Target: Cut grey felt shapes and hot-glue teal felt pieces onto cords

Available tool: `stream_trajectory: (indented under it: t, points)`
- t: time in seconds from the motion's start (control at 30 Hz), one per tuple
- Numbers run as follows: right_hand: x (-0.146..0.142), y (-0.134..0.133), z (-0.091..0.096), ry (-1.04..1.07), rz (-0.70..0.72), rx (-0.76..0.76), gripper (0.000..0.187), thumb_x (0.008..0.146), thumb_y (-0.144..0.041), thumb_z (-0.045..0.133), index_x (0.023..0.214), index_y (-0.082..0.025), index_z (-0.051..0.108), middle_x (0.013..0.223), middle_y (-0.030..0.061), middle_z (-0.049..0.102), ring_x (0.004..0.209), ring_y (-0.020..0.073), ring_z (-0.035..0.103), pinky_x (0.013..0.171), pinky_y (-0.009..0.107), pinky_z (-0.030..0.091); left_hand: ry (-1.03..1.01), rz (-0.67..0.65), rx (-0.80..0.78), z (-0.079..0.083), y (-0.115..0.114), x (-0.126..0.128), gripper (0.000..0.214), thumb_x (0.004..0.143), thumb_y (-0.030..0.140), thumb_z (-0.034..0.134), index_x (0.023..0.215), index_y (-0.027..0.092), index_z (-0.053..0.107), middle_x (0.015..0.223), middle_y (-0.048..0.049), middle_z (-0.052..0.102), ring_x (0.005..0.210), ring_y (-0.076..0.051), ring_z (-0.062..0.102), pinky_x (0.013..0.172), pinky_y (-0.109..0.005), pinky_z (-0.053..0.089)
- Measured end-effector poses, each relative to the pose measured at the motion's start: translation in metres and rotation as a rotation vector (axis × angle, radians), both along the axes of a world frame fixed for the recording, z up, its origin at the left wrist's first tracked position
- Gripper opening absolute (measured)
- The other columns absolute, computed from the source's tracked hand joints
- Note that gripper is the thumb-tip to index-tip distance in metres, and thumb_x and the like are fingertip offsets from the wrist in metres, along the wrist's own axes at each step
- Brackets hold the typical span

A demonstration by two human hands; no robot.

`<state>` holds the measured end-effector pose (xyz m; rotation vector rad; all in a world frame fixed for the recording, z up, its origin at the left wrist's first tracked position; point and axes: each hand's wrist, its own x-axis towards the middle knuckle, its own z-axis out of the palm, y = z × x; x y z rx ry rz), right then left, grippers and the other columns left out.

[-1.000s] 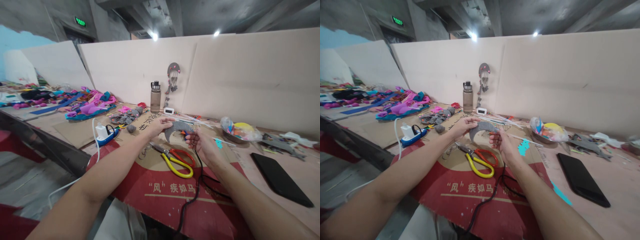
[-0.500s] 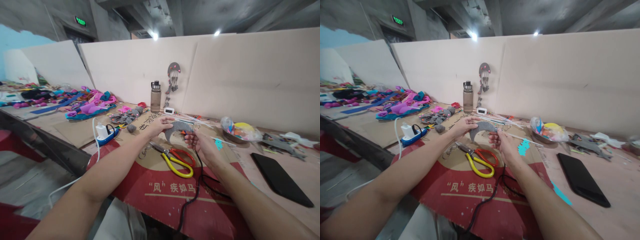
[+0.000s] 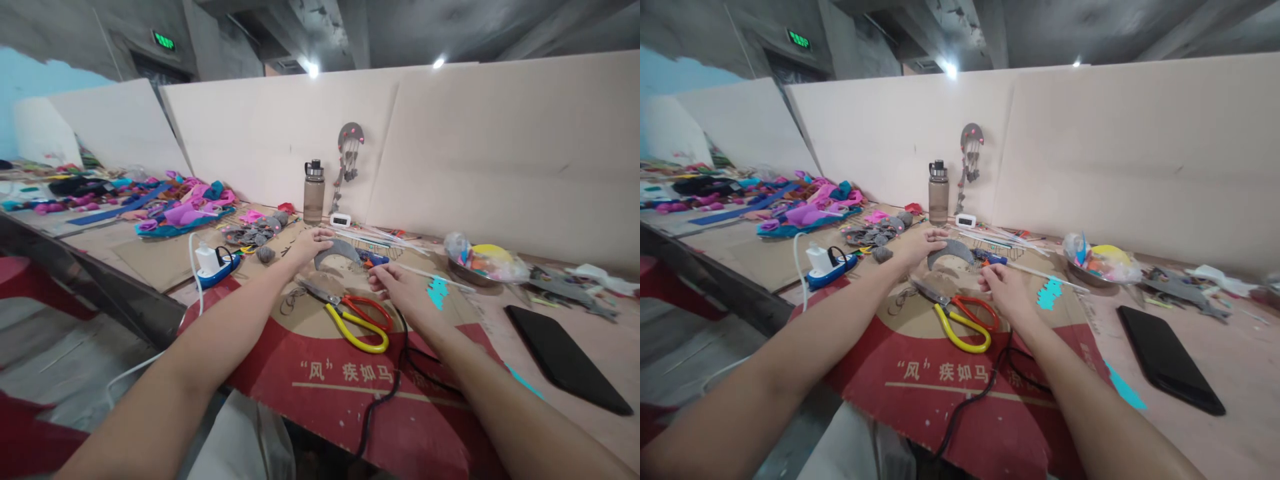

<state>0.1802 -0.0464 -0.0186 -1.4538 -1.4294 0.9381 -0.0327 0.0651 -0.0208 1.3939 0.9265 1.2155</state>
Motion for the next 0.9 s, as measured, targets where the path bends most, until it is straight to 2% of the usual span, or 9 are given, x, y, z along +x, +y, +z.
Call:
stream_trajectory:
  t: [0.1, 0.17, 0.27, 0.37, 0.47, 0.67, 0.77, 0.9]
  points:
    - [-0.003, -0.01, 0.008, -0.453, 0.127, 0.108, 0.023, 0.09, -0.034, 0.048, 0.088, -0.018, 0.064, 0.084, 0.0055, 0.069, 0.075, 0.016, 0.061, 0.067, 0.027, 0.044, 0.082, 0.1, 0.017, -0.007, 0.012, -0.008, 0.032, 0.064, 0.014, 0.079, 0.094, 0.012, 0.065, 0.078, -0.0027, 0.068, 0.07, -0.012, 0.062, 0.078, -0.031, 0.05]
    - [-0.007, -0.019, 0.016, -0.675, 0.235, 0.101, 0.024, 0.089, -0.036, 0.051, 0.093, -0.018, 0.067, 0.089, 0.0063, 0.071, 0.077, 0.0173, 0.062, 0.068, 0.028, 0.042, 0.157, 0.143, 0.03, -0.011, 0.016, -0.012, 0.029, 0.065, 0.012, 0.078, 0.091, 0.012, 0.065, 0.074, -0.002, 0.067, 0.067, -0.012, 0.061, 0.076, -0.03, 0.051]
    - [-0.014, -0.033, 0.025, -0.842, 0.39, 0.003, 0.029, 0.085, -0.039, 0.056, 0.103, -0.019, 0.068, 0.091, 0.0068, 0.071, 0.076, 0.0188, 0.063, 0.065, 0.028, 0.042, 0.293, 0.193, 0.045, -0.014, 0.02, -0.017, 0.025, 0.067, 0.01, 0.074, 0.091, 0.012, 0.066, 0.069, -0.0012, 0.066, 0.063, -0.012, 0.06, 0.07, -0.027, 0.05]
    - [-0.019, -0.04, 0.026, -0.953, 0.468, 0.015, 0.042, 0.08, -0.036, 0.063, 0.119, -0.019, 0.064, 0.108, 0.0099, 0.068, 0.093, 0.0227, 0.064, 0.077, 0.029, 0.044, 0.391, 0.221, 0.053, -0.017, 0.023, -0.02, 0.021, 0.07, 0.009, 0.071, 0.09, 0.012, 0.067, 0.069, -0.0014, 0.067, 0.062, -0.011, 0.059, 0.066, -0.024, 0.049]
    - [-0.021, -0.042, 0.023, -0.994, 0.48, 0.058, 0.05, 0.08, -0.03, 0.062, 0.129, -0.017, 0.058, 0.116, 0.0124, 0.066, 0.101, 0.0246, 0.062, 0.084, 0.03, 0.043, 0.436, 0.227, 0.053, -0.022, 0.027, -0.023, 0.017, 0.068, 0.009, 0.072, 0.084, 0.013, 0.068, 0.07, -0.002, 0.068, 0.064, -0.012, 0.059, 0.065, -0.023, 0.049]
    - [-0.025, -0.049, 0.026, -1.066, 0.419, 0.053, 0.061, 0.075, -0.025, 0.062, 0.135, -0.019, 0.052, 0.106, 0.0129, 0.071, 0.092, 0.0262, 0.066, 0.069, 0.029, 0.042, 0.483, 0.269, 0.063, -0.029, 0.034, -0.028, 0.016, 0.067, 0.011, 0.073, 0.082, 0.013, 0.07, 0.07, -0.0023, 0.067, 0.062, -0.013, 0.058, 0.064, -0.025, 0.048]
    - [-0.024, -0.05, 0.03, -1.154, 0.327, 0.009, 0.058, 0.078, -0.026, 0.059, 0.135, -0.018, 0.052, 0.105, 0.0141, 0.071, 0.089, 0.0274, 0.067, 0.064, 0.029, 0.038, 0.499, 0.287, 0.082, -0.03, 0.036, -0.031, 0.013, 0.068, 0.011, 0.072, 0.081, 0.013, 0.071, 0.07, -0.0022, 0.066, 0.062, -0.013, 0.057, 0.064, -0.025, 0.047]
    - [-0.018, -0.047, 0.03, -1.192, 0.323, 0.007, 0.048, 0.078, -0.025, 0.058, 0.125, -0.016, 0.056, 0.1, 0.0145, 0.07, 0.088, 0.0266, 0.066, 0.06, 0.028, 0.034, 0.506, 0.285, 0.102, -0.03, 0.036, -0.033, 0.015, 0.067, 0.012, 0.072, 0.082, 0.013, 0.072, 0.067, -0.0015, 0.066, 0.062, -0.014, 0.057, 0.064, -0.025, 0.047]
